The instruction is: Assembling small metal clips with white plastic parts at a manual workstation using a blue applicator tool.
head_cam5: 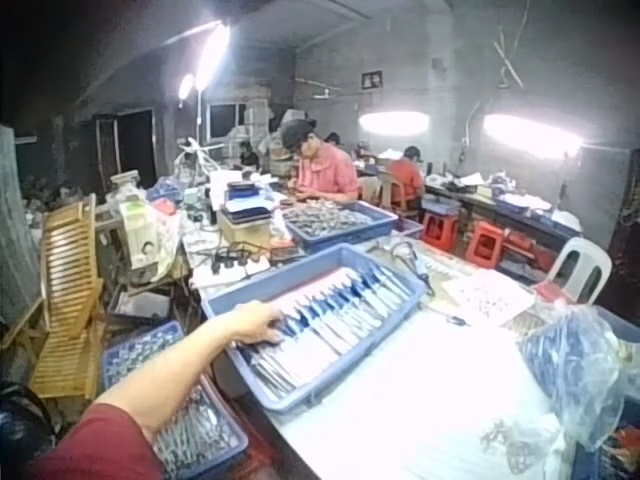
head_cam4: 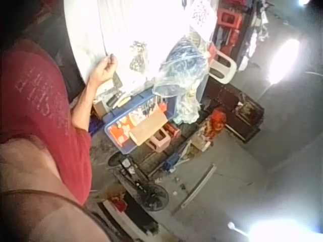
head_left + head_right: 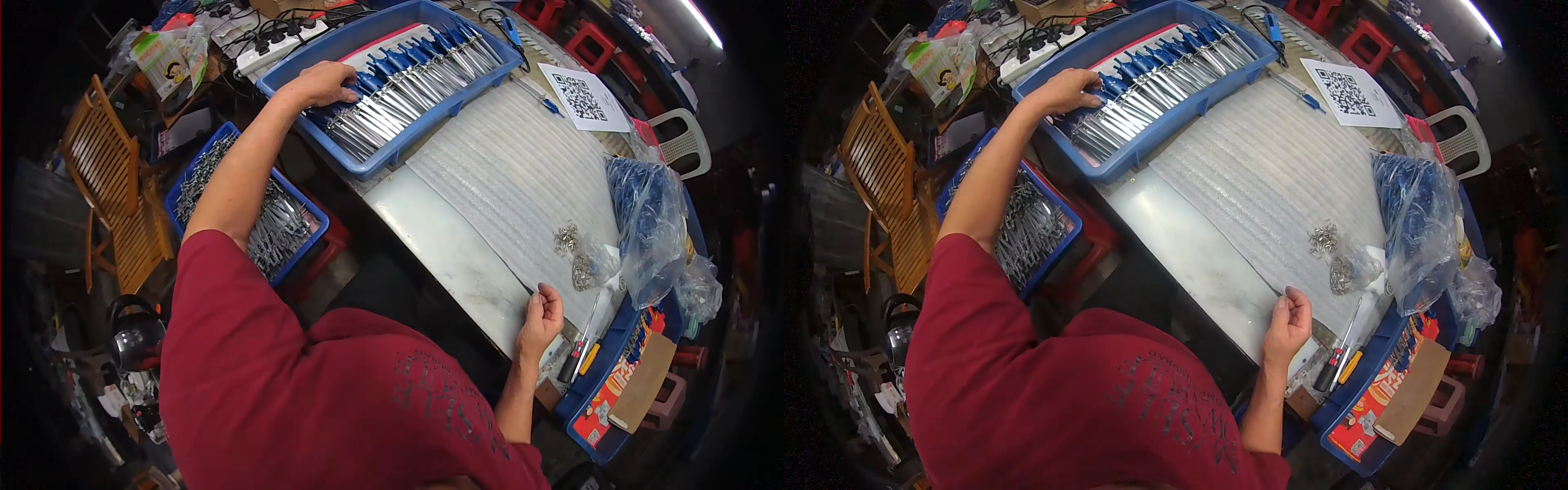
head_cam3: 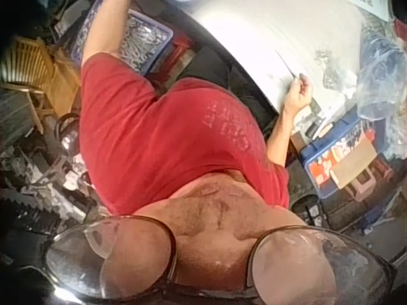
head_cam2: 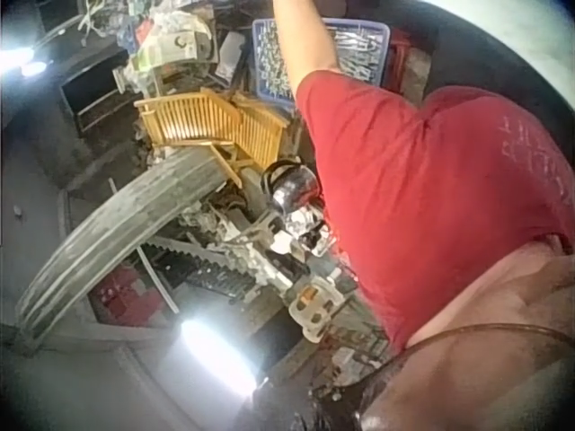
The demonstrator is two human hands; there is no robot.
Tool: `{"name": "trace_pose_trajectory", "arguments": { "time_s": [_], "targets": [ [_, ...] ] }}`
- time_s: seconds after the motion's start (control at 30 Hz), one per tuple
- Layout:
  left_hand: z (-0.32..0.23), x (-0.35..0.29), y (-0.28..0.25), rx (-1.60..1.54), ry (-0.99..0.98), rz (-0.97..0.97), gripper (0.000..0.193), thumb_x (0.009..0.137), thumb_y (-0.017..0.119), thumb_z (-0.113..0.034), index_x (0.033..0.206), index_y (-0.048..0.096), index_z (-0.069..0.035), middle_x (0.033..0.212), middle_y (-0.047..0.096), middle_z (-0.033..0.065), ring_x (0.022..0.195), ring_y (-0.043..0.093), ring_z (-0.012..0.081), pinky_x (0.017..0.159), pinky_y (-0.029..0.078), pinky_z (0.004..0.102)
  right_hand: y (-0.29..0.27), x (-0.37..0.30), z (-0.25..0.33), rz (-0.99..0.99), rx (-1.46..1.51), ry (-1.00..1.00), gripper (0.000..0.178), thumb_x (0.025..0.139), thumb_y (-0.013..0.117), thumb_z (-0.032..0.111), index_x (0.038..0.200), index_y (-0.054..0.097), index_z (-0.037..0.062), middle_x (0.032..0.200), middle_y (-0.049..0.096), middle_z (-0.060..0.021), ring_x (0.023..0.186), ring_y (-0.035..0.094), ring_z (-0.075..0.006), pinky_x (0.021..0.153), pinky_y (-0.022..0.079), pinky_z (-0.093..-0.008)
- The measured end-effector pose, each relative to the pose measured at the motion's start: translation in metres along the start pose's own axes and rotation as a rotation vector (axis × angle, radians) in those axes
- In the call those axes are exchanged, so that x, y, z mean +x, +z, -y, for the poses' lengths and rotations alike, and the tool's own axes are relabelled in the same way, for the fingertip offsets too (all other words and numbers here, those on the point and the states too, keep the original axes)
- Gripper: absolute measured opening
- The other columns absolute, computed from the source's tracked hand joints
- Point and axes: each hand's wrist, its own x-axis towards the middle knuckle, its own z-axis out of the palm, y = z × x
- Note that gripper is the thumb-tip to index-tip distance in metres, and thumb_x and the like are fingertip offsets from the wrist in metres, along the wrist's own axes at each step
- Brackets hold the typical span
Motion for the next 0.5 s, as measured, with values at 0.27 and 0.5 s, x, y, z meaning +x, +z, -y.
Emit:
{"name": "trace_pose_trajectory", "arguments": {
  "time_s": [0.27,0.5],
  "targets": [
    [-0.016,-0.005,-0.031,-0.139,0.057,0.062,0.032,0.066,0.069,-0.018,0.091,0.059,-0.001,0.075,0.061,0.0115,0.07,0.057,0.018,0.064,0.043,0.0286,0.004,0.001,0.004,-0.016,-0.045,-0.052,0.018,0.08,0.051,0.003,0.097,0.052,-0.0033,0.074,0.047,0.0032,0.063,0.039,-0.0014,0.056,0.031,-0.0133],
    [-0.032,-0.015,-0.062,-0.251,0.195,-0.27,0.027,0.065,0.066,-0.02,0.085,0.061,-0.003,0.071,0.059,0.0114,0.065,0.057,0.0195,0.062,0.044,0.0284,0.003,0.0,0.007,0.008,-0.074,-0.048,0.017,0.081,0.051,0.003,0.097,0.053,-0.0025,0.077,0.049,0.0028,0.064,0.04,-0.0015,0.056,0.031,-0.0137]
  ]
}}
